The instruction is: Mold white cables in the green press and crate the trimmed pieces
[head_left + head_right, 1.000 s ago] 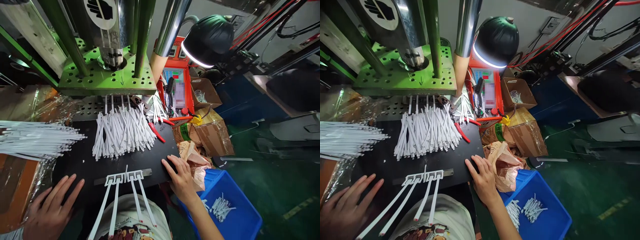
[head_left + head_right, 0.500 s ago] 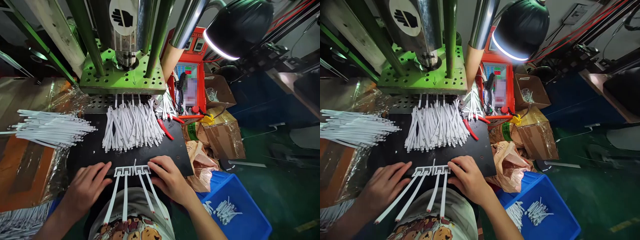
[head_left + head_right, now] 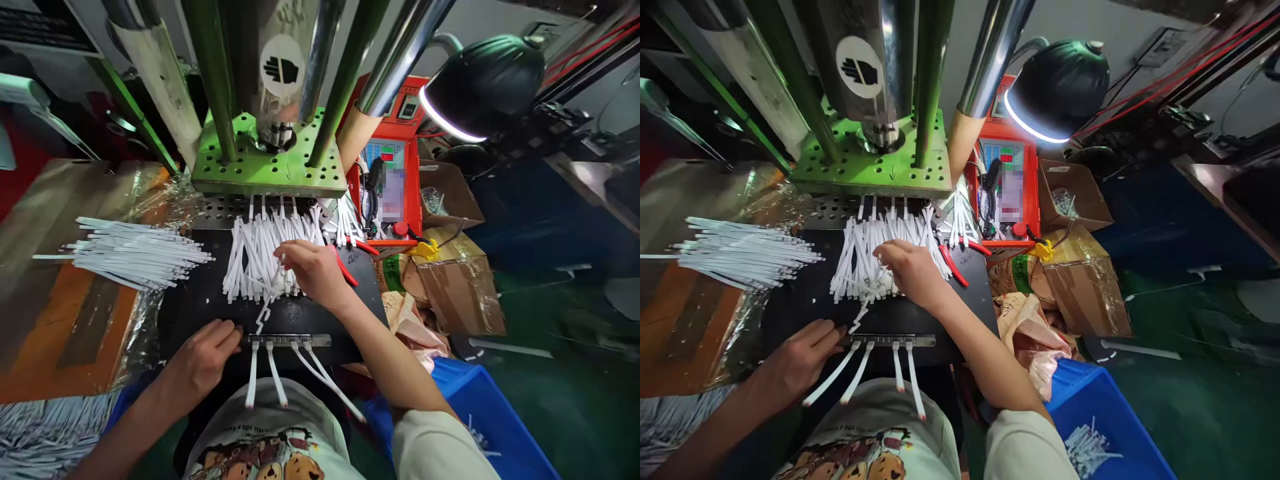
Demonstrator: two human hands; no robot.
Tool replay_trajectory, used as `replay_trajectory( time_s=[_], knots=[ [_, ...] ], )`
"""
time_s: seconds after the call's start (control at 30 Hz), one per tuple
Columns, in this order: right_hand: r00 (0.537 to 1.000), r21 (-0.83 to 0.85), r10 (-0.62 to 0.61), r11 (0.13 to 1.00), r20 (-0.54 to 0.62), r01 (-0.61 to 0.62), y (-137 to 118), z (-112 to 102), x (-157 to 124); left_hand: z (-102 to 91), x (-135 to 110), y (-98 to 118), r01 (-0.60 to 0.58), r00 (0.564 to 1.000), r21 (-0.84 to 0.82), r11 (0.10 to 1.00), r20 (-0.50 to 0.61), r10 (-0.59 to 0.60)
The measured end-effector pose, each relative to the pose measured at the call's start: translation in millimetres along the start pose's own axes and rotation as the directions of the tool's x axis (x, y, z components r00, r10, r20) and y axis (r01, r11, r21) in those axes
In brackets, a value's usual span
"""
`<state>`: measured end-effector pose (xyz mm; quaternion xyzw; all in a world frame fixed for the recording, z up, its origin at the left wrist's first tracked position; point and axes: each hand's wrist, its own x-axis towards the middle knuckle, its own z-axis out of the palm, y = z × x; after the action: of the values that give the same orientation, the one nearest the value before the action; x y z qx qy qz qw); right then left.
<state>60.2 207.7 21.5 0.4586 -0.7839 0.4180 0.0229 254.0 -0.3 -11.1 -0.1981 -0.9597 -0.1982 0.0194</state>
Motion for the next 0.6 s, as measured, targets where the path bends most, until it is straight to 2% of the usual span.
replay_trajectory(
  time_s=[0.07,0.13,0.2,0.27,0.33,0.4,0.47,0.53,0.6],
  knots=[
    [0.996,-0.035,-0.006,0.999,-0.094,0.003,-3,0,1,-2.7,-2,-1,-0.012,0.998,-0.019,1.000,-0.056,0.011],
    [0.989,-0.070,0.012,0.997,-0.144,-0.022,-5,-4,-7,-9.8,-1,-6,-0.015,0.998,-0.080,0.997,-0.061,0.010],
    [0.982,-0.103,0.041,0.993,-0.182,-0.061,-7,-8,-19,-22.1,9,-13,-0.027,0.993,-0.133,0.991,-0.117,0.011],
    [0.978,-0.123,0.055,0.989,-0.201,-0.080,-12,-10,-30,-37.3,27,-18,-0.054,0.969,-0.082,0.995,-0.244,0.032],
    [0.975,-0.133,0.061,0.987,-0.213,-0.090,-17,-10,-37,-51.0,50,-20,-0.101,0.935,0.041,0.994,-0.339,0.109],
    [0.971,-0.144,0.063,0.985,-0.229,-0.098,-23,-11,-40,-59.5,72,-18,-0.176,0.924,0.127,0.976,-0.319,0.208],
    [0.968,-0.160,0.064,0.981,-0.244,-0.105,-27,-13,-43,-61.5,89,-14,-0.262,0.922,0.131,0.956,-0.258,0.288],
    [0.964,-0.181,0.058,0.977,-0.261,-0.108,-30,-14,-46,-58.3,99,-9,-0.333,0.909,0.123,0.935,-0.220,0.353],
    [0.962,-0.201,0.054,0.973,-0.269,-0.111,-32,-14,-52,-53.4,103,-6,-0.359,0.894,0.145,0.922,-0.230,0.385]
  ],
)
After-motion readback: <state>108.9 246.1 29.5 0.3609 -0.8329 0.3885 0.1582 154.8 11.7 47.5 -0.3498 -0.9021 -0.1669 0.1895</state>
